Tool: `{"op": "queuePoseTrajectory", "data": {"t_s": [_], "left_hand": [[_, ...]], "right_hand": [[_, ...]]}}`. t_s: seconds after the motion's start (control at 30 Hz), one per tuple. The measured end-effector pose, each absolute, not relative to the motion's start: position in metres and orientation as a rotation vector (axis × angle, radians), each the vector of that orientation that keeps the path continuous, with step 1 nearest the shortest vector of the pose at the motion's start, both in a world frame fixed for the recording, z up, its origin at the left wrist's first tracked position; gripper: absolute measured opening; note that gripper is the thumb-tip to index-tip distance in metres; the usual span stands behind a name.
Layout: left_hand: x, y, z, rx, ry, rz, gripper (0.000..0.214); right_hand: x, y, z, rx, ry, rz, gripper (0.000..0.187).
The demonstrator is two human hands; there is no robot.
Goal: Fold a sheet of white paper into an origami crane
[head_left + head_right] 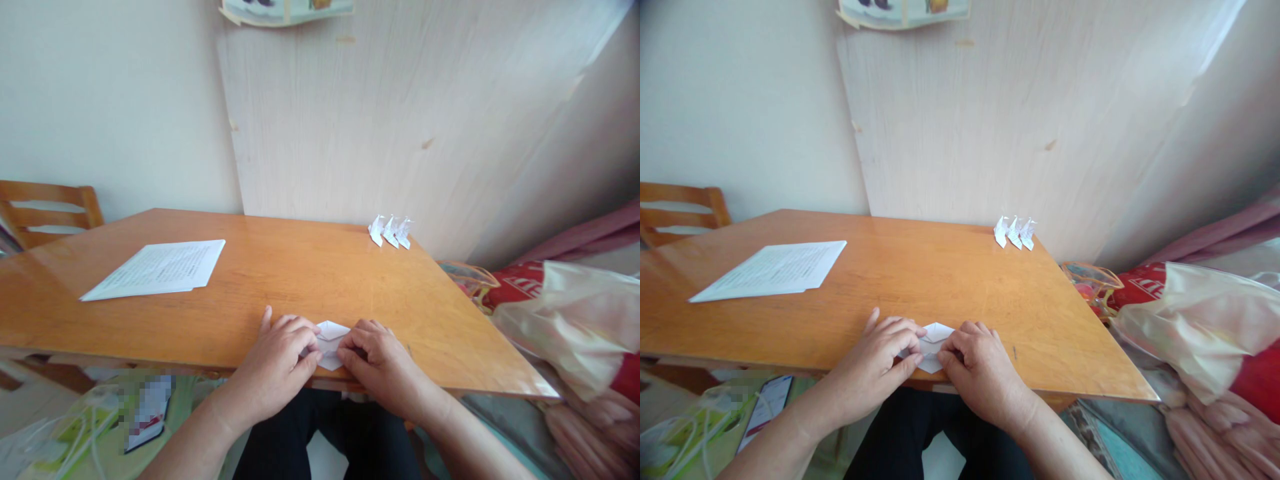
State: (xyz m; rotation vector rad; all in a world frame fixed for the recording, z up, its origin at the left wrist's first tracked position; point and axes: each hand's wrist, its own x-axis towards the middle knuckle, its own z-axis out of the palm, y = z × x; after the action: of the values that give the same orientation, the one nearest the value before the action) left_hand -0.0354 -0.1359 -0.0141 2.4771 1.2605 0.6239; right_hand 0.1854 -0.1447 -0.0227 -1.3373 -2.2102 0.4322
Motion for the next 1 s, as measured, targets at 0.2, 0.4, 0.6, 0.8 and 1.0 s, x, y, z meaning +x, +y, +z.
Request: {"op": "queuePoseTrajectory", "data": {"t_s": [0.2, 0.4, 0.6, 0.8, 1.0], "left_hand": [[-0.033, -0.136, -0.015, 2.469, 1.289, 0.625, 0.008], [-0.026, -0.139, -0.013, 2.497, 1.386, 0.627, 0.014], [-0.021, -0.137, -0.013, 2.582, 1.44, 0.623, 0.015], [-0.019, -0.137, -0.014, 2.559, 1.441, 0.683, 0.008], [-0.017, -0.136, -0.01, 2.567, 1.463, 0.594, 0.013]], "right_hand": [[0.181, -0.145, -0.025, -1.449, -2.172, 0.367, 0.022], [0.178, -0.143, -0.029, -1.49, -2.123, 0.332, 0.019], [0.175, -0.144, -0.026, -1.541, -2.113, 0.317, 0.02], [0.172, -0.144, -0.025, -1.574, -2.112, 0.3, 0.017], [0.171, -0.144, -0.027, -1.588, -2.097, 0.273, 0.017]]}}
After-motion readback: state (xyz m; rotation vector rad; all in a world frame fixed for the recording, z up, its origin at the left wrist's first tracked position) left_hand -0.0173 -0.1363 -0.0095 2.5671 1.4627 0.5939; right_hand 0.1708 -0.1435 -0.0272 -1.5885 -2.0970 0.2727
